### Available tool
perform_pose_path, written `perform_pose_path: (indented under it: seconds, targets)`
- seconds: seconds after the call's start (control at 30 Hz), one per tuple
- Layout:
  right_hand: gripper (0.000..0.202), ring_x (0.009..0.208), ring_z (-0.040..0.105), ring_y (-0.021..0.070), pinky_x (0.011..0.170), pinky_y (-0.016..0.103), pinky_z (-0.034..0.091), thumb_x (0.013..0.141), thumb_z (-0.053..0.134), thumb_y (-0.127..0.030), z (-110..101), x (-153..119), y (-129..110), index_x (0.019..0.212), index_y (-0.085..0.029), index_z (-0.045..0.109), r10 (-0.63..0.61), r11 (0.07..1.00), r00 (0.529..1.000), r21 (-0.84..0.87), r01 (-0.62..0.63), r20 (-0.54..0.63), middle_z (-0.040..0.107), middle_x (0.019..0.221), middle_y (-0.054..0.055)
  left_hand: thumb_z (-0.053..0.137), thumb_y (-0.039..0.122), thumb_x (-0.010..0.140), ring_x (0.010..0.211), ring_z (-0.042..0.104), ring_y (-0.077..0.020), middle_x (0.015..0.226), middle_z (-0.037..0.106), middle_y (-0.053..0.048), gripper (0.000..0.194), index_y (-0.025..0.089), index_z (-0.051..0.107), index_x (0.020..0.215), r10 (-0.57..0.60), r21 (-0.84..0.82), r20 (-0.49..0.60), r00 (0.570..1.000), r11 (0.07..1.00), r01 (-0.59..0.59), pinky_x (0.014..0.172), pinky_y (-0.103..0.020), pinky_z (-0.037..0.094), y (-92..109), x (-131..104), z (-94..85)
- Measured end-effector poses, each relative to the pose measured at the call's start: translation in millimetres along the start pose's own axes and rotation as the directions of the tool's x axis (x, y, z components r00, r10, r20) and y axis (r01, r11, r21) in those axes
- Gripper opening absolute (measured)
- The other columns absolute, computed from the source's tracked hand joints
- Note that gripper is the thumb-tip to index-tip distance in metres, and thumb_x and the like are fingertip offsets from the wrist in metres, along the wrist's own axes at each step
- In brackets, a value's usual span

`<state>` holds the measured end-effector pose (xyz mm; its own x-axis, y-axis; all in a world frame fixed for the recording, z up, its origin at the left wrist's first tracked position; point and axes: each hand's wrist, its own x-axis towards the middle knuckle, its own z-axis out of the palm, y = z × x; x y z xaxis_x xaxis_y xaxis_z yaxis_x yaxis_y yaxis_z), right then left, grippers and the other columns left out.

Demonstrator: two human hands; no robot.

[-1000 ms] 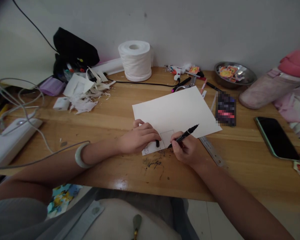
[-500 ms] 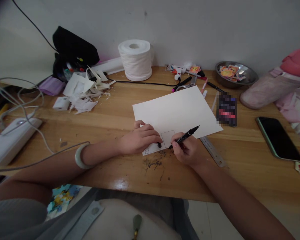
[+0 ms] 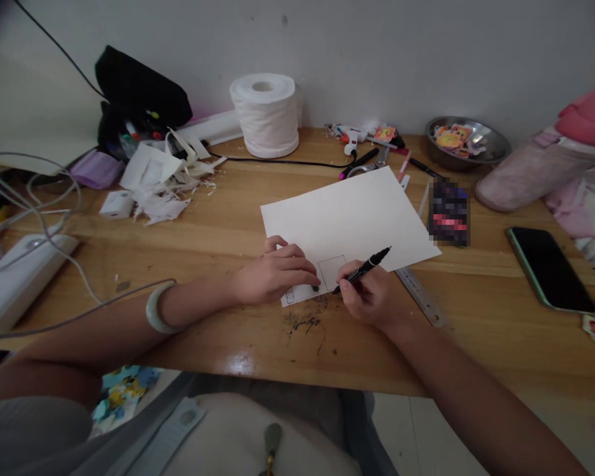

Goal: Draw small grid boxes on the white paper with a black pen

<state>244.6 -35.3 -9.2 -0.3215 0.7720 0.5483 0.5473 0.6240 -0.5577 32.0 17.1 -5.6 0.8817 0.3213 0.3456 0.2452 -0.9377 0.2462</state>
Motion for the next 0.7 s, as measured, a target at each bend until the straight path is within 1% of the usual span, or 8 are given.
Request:
perform_pose_path:
  seconds: [0.1,0.23,0.4,0.53,0.7]
  targets:
    - [0.008,0.042,0.038,0.0082,0.040,0.022,0.029,0.076,0.044,-0.016,-0.5,-0.6,0.0,0.071,-0.019,0.050,0.028,1.000,0.999,0.007,-0.028,0.024,0.048,0.053,-0.004,0.036,0.004,0.079,0.091,0.046,-0.0133,0.101,0.061,0.004,0.036,0.026,0.051,0.103,-0.003,-0.024,-0.011,1.000,1.000,0.003,0.076,-0.034,0.019,-0.1,-0.2,0.1]
    - [0.009,0.041,0.038,0.0086,0.040,0.022,0.030,0.076,0.044,-0.017,-0.1,-1.2,0.6,0.070,-0.019,0.050,0.036,0.999,0.999,-0.004,-0.036,0.007,0.048,0.052,-0.004,0.035,0.004,0.079,0.092,0.047,-0.0127,0.102,0.060,0.003,0.036,0.025,0.052,0.104,-0.023,-0.037,-0.044,0.999,0.999,0.021,0.076,-0.034,0.019,1.1,0.0,-0.9]
    - [0.008,0.040,0.037,0.0083,0.038,0.023,0.029,0.075,0.044,-0.016,0.4,-1.1,0.7,0.070,-0.020,0.050,0.015,1.000,1.000,0.001,-0.015,-0.009,0.048,0.051,-0.004,0.034,0.004,0.079,0.092,0.047,-0.0129,0.103,0.060,0.002,0.037,0.024,0.052,0.103,-0.030,-0.042,-0.018,0.999,0.999,0.030,0.077,-0.033,0.020,2.8,0.8,-2.2]
    - [0.008,0.041,0.039,0.0089,0.039,0.023,0.029,0.076,0.044,-0.016,-0.1,-0.8,-0.1,0.071,-0.020,0.050,0.014,1.000,1.000,0.005,-0.014,0.006,0.049,0.053,-0.003,0.033,0.005,0.080,0.093,0.047,-0.0131,0.104,0.060,0.001,0.036,0.025,0.052,0.104,-0.047,-0.037,-0.003,0.999,0.998,0.047,0.077,-0.033,0.020,2.8,0.8,-1.5]
    - [0.008,0.040,0.036,0.0073,0.038,0.022,0.027,0.075,0.044,-0.015,-1.0,1.1,-1.9,0.071,-0.020,0.049,0.010,1.000,1.000,0.003,-0.010,0.022,0.047,0.052,-0.004,0.033,0.004,0.079,0.092,0.047,-0.0134,0.103,0.061,0.001,0.037,0.024,0.053,0.103,-0.048,-0.042,0.008,0.999,0.998,0.048,0.077,-0.033,0.020,3.1,1.2,-1.5]
